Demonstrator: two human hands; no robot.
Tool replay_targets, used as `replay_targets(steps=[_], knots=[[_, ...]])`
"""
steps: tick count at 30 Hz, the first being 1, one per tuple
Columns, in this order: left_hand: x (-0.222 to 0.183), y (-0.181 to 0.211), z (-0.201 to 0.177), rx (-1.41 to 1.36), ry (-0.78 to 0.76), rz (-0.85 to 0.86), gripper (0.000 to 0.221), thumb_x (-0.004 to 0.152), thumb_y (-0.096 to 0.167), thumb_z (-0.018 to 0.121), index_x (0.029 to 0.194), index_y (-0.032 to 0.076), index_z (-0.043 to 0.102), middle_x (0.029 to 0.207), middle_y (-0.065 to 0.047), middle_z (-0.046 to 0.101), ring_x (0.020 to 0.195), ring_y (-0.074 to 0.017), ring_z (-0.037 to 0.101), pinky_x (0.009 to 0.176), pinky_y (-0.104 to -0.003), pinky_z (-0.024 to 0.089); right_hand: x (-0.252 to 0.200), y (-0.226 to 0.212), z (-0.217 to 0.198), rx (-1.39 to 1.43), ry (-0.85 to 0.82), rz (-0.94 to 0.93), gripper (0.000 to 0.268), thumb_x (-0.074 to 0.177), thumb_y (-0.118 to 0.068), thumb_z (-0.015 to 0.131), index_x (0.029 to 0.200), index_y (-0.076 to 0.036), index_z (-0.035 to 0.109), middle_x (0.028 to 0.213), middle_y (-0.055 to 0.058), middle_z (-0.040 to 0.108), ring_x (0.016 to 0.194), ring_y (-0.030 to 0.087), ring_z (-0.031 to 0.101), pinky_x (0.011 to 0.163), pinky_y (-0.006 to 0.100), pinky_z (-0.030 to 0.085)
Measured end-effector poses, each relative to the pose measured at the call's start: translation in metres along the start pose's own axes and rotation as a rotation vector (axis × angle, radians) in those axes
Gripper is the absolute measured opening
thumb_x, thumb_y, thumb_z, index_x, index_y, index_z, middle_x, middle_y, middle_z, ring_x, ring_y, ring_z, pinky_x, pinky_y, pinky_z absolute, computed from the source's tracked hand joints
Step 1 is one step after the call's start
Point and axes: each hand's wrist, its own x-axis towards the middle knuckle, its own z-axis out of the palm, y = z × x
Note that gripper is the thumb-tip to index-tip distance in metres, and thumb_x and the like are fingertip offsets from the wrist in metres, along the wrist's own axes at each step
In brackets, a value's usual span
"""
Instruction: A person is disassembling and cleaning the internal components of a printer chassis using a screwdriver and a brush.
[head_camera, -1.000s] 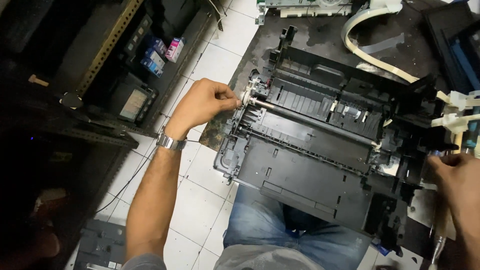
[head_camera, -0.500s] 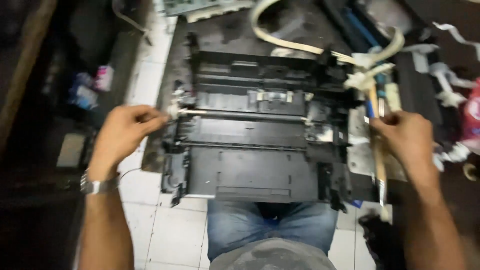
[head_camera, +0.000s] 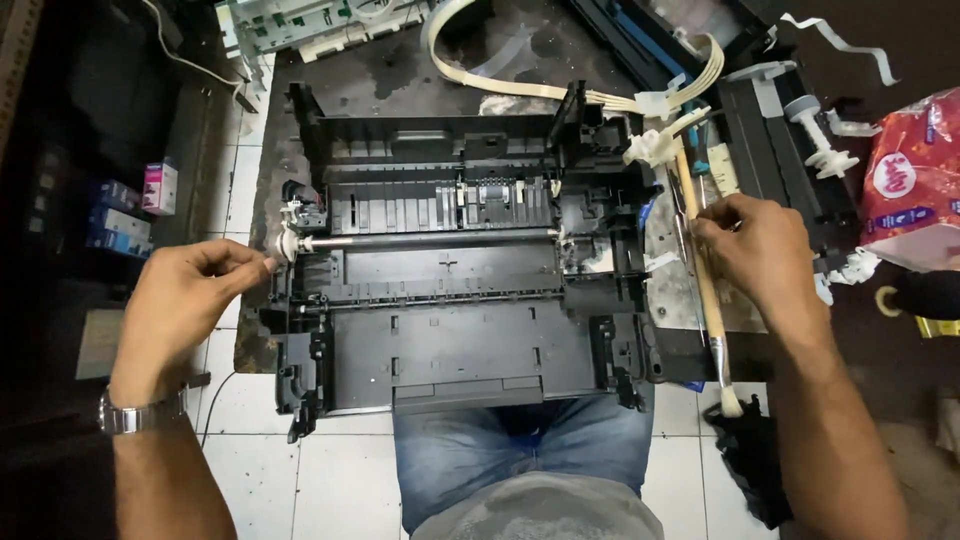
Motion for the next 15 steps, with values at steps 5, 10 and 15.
replay_targets(steps=[5,10,15], knots=[[0.006,-0.009,-0.002,0.102,-0.003,0.05,0.02,0.091,0.019,0.079,0.098,0.001,0.081,0.063,-0.008,0.065,0.05,-0.0148,0.042,0.048,-0.029,0.03,0.013,0.011,0.017,-0.259,-0.012,-0.101,0.023,0.091,-0.024,0.072,0.105,-0.007,0.079,0.081,0.015,0.075,0.069,0.034,0.068,0.069,0.045,0.052],[0.016,-0.026,-0.006,0.084,-0.04,0.172,0.025,0.087,0.024,0.076,0.095,0.001,0.08,0.067,-0.007,0.069,0.056,-0.017,0.051,0.057,-0.031,0.042,0.04,0.053,0.035,-0.59,-0.005,-0.12,0.042,0.095,-0.046,0.071,0.103,-0.006,0.081,0.083,0.022,0.077,0.065,0.042,0.073,0.062,0.048,0.057],[0.013,-0.032,-0.008,0.034,-0.015,0.236,0.026,0.085,0.024,0.076,0.095,0.001,0.078,0.069,-0.002,0.07,0.056,-0.013,0.052,0.057,-0.027,0.045,0.07,0.076,0.063,-0.727,-0.028,-0.145,0.051,0.09,-0.057,0.074,0.094,-0.008,0.086,0.074,0.015,0.081,0.061,0.035,0.077,0.058,0.04,0.061]])
